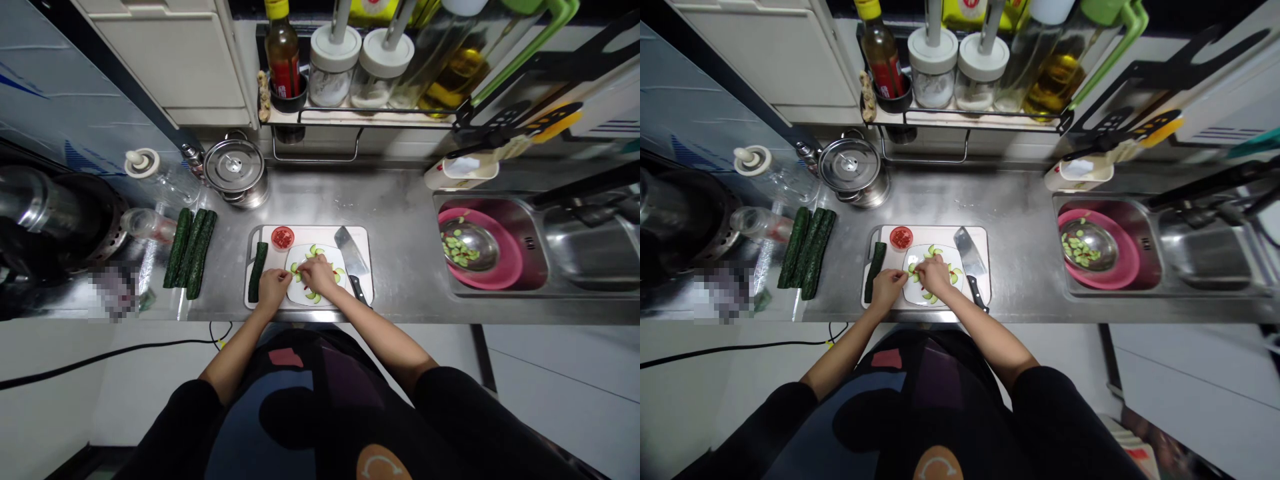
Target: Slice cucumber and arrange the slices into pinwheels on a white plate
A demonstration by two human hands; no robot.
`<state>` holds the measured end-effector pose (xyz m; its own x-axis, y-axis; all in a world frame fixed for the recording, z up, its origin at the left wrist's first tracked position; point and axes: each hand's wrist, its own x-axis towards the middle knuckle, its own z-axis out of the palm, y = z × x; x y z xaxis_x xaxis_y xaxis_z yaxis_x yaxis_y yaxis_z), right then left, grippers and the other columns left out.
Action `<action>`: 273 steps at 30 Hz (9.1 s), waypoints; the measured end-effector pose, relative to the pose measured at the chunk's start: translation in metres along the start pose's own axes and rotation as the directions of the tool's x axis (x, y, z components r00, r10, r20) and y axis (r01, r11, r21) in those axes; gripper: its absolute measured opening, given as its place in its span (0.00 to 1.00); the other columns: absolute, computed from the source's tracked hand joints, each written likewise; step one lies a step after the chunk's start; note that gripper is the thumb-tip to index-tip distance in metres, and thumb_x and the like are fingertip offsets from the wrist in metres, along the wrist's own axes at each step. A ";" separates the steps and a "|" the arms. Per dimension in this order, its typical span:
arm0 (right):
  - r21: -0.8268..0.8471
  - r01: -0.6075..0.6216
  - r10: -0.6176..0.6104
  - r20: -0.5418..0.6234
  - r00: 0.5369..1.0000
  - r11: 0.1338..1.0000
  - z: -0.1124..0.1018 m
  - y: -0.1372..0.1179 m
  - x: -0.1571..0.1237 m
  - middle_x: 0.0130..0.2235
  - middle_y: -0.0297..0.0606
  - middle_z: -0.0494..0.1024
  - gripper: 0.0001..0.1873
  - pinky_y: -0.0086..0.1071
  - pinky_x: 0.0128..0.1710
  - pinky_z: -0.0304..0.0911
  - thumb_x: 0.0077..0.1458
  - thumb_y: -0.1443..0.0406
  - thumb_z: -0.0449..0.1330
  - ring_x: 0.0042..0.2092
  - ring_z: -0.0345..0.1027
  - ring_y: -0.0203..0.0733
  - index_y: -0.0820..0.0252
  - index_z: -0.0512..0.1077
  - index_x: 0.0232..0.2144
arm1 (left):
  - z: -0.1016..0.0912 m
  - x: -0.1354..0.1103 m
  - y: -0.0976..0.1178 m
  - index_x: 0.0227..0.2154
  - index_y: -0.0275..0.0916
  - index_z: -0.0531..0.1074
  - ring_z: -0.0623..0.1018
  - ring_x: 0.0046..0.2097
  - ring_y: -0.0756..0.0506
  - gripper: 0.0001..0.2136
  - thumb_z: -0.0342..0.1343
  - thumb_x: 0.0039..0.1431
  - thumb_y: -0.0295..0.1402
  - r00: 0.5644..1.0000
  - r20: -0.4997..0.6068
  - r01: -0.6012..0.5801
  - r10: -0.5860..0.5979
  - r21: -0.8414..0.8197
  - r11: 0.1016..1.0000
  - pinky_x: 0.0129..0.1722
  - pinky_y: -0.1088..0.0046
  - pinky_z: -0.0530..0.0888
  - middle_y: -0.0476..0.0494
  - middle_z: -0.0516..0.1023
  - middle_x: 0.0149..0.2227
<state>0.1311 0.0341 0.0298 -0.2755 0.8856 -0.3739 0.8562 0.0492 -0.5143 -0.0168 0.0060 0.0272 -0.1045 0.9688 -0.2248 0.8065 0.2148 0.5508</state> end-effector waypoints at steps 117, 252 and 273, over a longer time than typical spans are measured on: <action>-0.263 0.303 -0.329 -0.060 0.943 0.916 0.023 0.053 -0.093 0.45 0.43 0.75 0.16 0.36 0.36 0.51 0.60 0.65 0.51 0.45 0.55 0.48 0.55 0.73 0.47 | 0.024 -0.029 -0.001 0.39 0.40 0.74 0.66 0.44 0.42 0.10 0.49 0.58 0.26 0.698 0.303 -0.708 0.649 0.158 0.688 0.40 0.63 0.64 0.41 0.73 0.39; -0.293 0.357 -0.391 -0.067 0.918 0.887 0.030 0.055 -0.099 0.47 0.43 0.75 0.15 0.38 0.42 0.53 0.61 0.66 0.50 0.51 0.55 0.49 0.59 0.72 0.47 | 0.028 -0.004 -0.006 0.35 0.38 0.73 0.66 0.45 0.44 0.08 0.48 0.62 0.29 0.532 0.353 -0.847 0.770 0.226 0.481 0.40 0.65 0.61 0.45 0.77 0.37; -0.253 0.320 -0.355 -0.108 0.929 0.913 0.035 0.044 -0.099 0.44 0.43 0.76 0.15 0.38 0.41 0.52 0.61 0.65 0.49 0.49 0.55 0.48 0.58 0.73 0.45 | 0.026 0.004 -0.007 0.39 0.39 0.73 0.66 0.45 0.43 0.09 0.49 0.61 0.30 0.489 0.363 -0.872 0.793 0.208 0.443 0.39 0.66 0.62 0.44 0.77 0.39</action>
<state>0.1803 -0.0676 0.0171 -0.5127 0.8547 -0.0813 0.8042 0.4448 -0.3943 -0.0078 0.0047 0.0011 0.7996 0.5995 0.0356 0.5693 -0.7755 0.2731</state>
